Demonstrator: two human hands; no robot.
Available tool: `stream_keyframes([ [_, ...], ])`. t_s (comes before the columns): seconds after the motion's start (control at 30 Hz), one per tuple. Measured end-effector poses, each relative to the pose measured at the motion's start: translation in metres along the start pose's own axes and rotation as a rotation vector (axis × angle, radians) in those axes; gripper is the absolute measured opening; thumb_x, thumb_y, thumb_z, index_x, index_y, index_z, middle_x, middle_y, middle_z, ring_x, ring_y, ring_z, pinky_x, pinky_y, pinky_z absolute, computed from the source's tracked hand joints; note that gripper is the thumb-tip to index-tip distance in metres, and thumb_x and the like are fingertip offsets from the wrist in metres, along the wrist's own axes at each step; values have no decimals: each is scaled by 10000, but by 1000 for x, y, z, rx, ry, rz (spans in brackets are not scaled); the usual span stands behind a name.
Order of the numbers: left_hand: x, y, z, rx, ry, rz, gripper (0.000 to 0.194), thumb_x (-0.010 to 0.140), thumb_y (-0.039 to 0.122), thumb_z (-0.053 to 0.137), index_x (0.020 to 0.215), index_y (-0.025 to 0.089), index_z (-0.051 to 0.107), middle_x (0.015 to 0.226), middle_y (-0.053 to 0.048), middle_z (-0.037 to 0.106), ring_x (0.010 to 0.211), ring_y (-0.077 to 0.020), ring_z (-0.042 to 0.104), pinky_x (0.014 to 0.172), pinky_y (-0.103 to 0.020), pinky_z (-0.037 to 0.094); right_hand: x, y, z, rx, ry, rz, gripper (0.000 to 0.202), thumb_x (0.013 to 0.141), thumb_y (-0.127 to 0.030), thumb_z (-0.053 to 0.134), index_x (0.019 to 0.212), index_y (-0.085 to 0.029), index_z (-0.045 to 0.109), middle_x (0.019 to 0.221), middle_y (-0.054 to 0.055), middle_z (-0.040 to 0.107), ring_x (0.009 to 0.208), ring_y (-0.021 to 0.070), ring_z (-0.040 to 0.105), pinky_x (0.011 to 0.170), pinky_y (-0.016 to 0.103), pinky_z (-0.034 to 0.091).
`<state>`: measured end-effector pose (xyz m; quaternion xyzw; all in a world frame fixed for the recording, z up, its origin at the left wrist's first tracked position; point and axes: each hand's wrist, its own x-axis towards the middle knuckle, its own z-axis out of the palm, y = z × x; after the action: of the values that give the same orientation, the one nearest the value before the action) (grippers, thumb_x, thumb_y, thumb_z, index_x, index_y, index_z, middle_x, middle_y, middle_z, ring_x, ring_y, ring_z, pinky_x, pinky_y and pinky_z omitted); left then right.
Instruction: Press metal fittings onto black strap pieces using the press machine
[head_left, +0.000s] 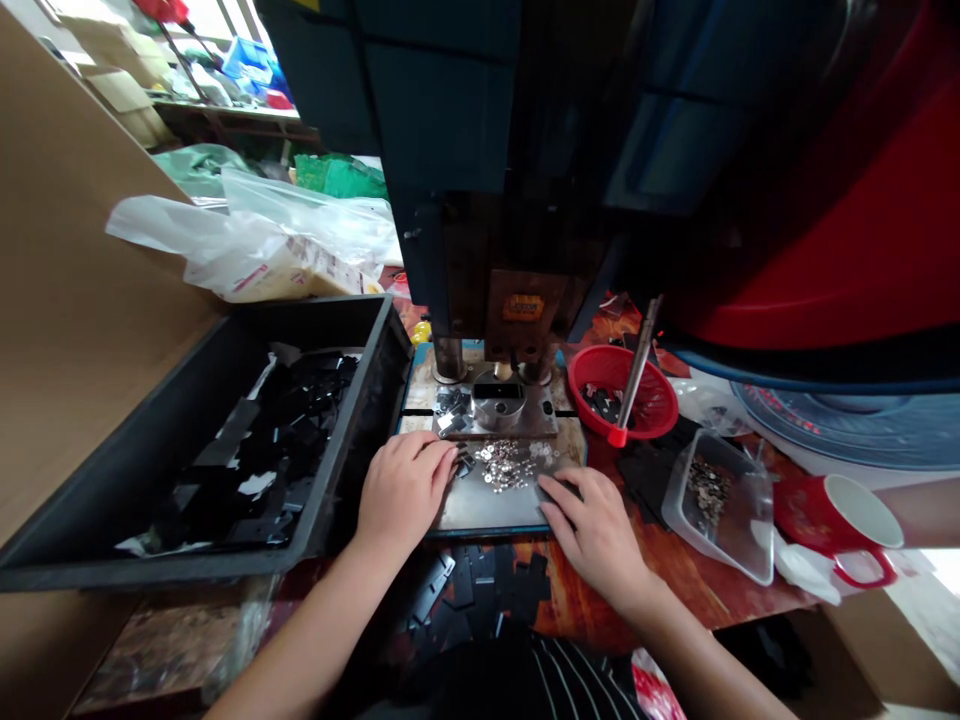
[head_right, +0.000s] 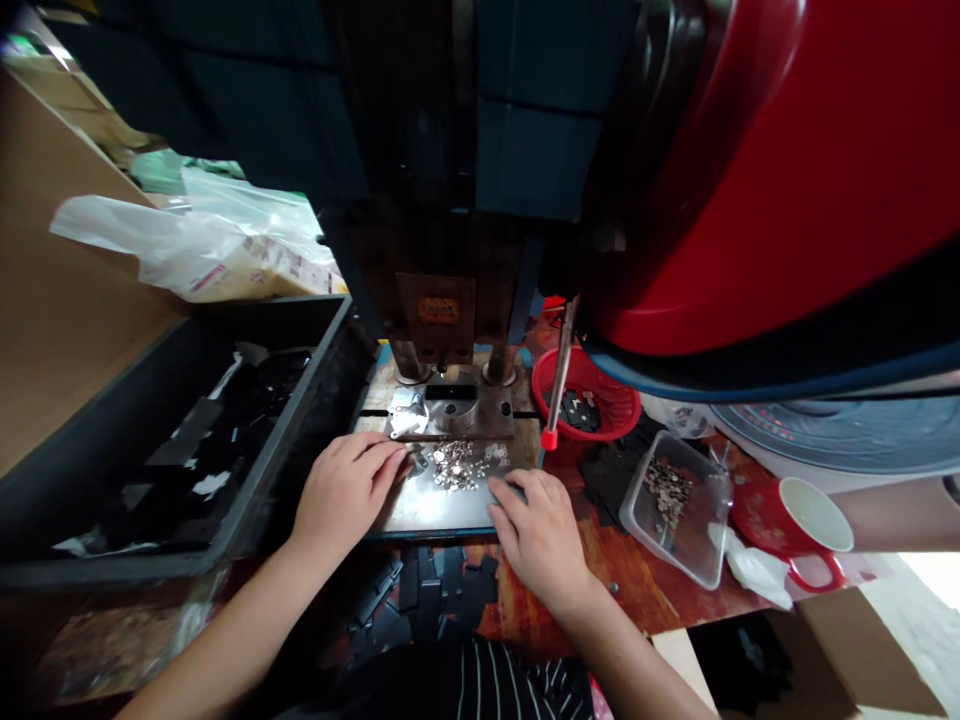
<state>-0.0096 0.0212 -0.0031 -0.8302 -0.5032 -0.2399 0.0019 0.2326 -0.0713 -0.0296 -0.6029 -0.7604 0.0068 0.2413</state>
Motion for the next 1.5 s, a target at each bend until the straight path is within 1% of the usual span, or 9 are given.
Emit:
stream_keyframes([
  [0.13,-3,2,-1,-188,33,-70,255,932,292,416,933,184,647,934,-60,675,879,-208,612,820,-326,465,-5,1,-1,-1,3,-16,326,894,-291,506,1209,-240,573,1098,109,588,1024,268,526,885,483,453],
  [0.33,-13,18,-2,-521,-56,-236,236,931,325,431,1016,208,617,946,-29,696,816,-165,667,769,-265,504,-12,1,0,4,8,-107,326,871,-287,541,1188,-232,594,1170,119,574,1106,278,506,967,522,411],
  [0.53,-13,35,8,-718,-114,-273,235,933,299,420,1053,214,603,987,-34,688,771,-148,676,736,-275,540,-16,-2,5,5,6,-114,294,876,-296,546,1156,-232,609,1180,108,569,1122,270,495,990,534,386],
  [0.67,-12,36,18,-713,-95,-212,249,921,269,449,1123,227,588,1080,-47,663,916,-177,656,816,-317,533,-15,-1,5,-22,33,-66,303,891,-291,520,1171,-200,593,1169,115,569,1132,268,489,1014,548,356],
  [0.77,-14,35,21,-682,-85,-176,248,920,251,453,1126,231,589,1098,-50,655,1005,-194,622,870,-344,514,-16,0,4,-28,29,-78,327,891,-298,519,1198,-200,577,1190,116,557,1152,274,476,1024,557,342],
  [0.9,-15,34,23,-670,-87,-143,242,923,235,453,1124,244,587,1094,-33,653,1000,-179,616,876,-340,509,-19,-2,5,-5,47,-121,280,885,-285,530,1148,-229,605,1210,93,553,1179,275,460,1041,562,323],
  [1.13,-15,33,22,-654,-67,-120,238,919,221,467,1121,251,589,1069,-20,657,978,-166,618,853,-327,511,-27,0,6,-25,78,-56,315,890,-260,511,1190,-196,584,1185,100,579,1172,272,478,1060,550,312],
  [1.33,-15,33,21,-658,-64,-96,233,920,216,469,1111,246,599,1048,-25,658,963,-163,614,845,-327,509,-28,-1,5,-41,89,-69,302,881,-272,532,1173,-232,601,1214,84,570,1172,276,477,1054,564,304],
  [1.5,-16,33,20,-653,-57,-90,227,919,215,473,1099,245,606,1044,-18,660,958,-158,614,839,-316,509,-30,0,5,-69,67,-47,361,889,-280,516,1235,-186,552,1235,107,562,1188,279,464,1060,557,298],
])
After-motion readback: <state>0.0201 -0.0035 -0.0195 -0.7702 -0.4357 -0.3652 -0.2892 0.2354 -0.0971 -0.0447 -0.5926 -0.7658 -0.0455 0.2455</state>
